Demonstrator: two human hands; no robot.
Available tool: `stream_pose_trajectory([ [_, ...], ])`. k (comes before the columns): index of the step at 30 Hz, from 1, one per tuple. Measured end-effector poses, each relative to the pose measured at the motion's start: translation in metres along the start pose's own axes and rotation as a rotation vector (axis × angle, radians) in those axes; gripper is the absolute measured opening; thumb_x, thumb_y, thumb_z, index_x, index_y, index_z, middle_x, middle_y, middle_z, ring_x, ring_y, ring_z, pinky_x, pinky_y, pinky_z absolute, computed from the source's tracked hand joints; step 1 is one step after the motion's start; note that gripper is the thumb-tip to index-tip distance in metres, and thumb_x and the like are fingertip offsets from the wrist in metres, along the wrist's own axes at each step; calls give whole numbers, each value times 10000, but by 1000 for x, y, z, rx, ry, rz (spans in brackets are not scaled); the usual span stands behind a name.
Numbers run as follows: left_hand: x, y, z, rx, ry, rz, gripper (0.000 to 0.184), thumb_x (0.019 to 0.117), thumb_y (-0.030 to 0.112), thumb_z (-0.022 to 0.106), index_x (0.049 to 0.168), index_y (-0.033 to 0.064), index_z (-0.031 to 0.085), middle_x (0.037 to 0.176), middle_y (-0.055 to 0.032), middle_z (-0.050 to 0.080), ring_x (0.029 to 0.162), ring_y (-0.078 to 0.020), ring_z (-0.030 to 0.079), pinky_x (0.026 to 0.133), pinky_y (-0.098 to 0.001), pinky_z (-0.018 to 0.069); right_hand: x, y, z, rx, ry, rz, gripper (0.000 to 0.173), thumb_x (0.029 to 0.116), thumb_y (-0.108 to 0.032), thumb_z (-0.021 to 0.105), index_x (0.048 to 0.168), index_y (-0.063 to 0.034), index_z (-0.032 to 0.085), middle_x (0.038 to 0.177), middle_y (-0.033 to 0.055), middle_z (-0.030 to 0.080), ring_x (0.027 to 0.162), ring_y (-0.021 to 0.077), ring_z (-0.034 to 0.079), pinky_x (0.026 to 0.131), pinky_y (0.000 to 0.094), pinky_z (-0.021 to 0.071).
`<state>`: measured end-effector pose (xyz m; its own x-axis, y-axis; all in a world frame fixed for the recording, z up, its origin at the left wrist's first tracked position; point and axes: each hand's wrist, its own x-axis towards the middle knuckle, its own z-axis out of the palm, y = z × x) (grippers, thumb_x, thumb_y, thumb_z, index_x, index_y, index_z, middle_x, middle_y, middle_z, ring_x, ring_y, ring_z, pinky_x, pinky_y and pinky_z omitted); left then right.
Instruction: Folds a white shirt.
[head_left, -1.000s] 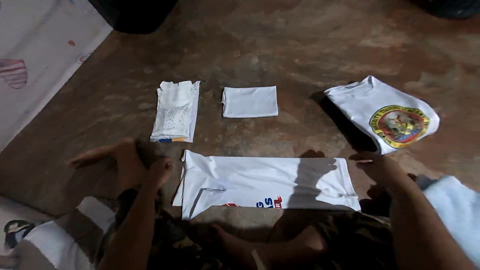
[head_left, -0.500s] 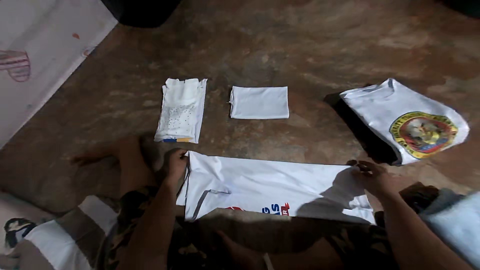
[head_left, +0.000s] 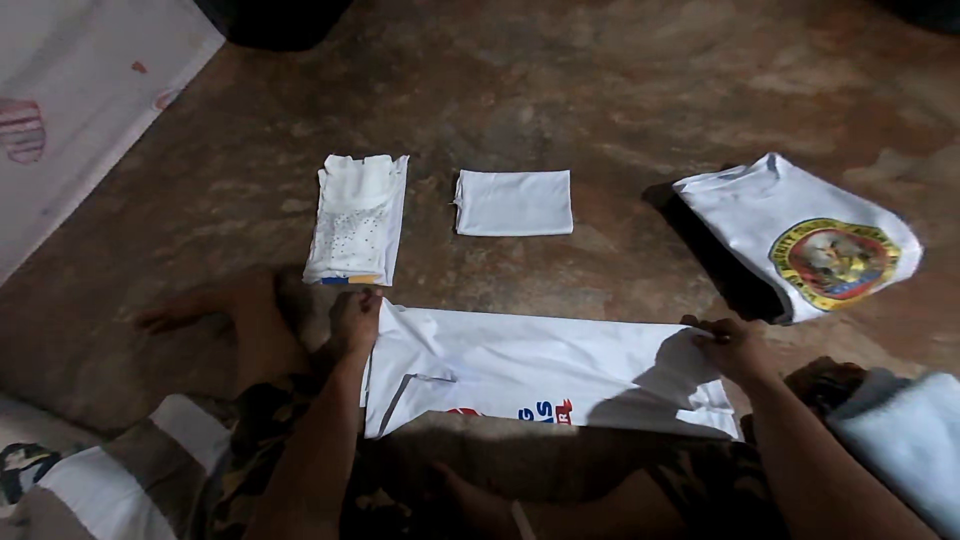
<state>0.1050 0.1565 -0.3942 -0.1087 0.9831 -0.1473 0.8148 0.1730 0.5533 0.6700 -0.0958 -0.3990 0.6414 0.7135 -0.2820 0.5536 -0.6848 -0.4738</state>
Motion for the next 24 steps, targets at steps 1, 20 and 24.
stream_pose_trajectory([
  [1, -1, 1, 1, 32, -7, 44, 464, 1033, 397, 596, 1316, 30, 619, 1175, -206, 686, 1101, -360, 662, 996, -582, 505, 0, 1, 1, 10, 1, 7, 331, 965, -106, 687, 1250, 52, 628, 1242, 312, 623, 1159, 459, 602, 994, 650, 454],
  [20, -2, -25, 3, 155, -85, 194, 443, 1009, 173, 603, 1451, 155, 589, 1451, -200, 518, 1283, -354, 557, 1058, -535, 481, 1, 9, -3, 3, 1, 63, 329, 999, -152, 642, 1252, 57, 628, 1227, 317, 630, 1163, 460, 604, 995, 654, 449],
  [24, -3, -28, 6, 118, 61, 215, 472, 1025, 255, 600, 1479, 137, 550, 1495, -227, 465, 1292, -398, 544, 1052, -578, 476, 2, 7, -3, -23, -6, 65, 358, 1008, -157, 618, 1308, 37, 609, 1258, 319, 620, 1188, 468, 595, 1006, 657, 442],
])
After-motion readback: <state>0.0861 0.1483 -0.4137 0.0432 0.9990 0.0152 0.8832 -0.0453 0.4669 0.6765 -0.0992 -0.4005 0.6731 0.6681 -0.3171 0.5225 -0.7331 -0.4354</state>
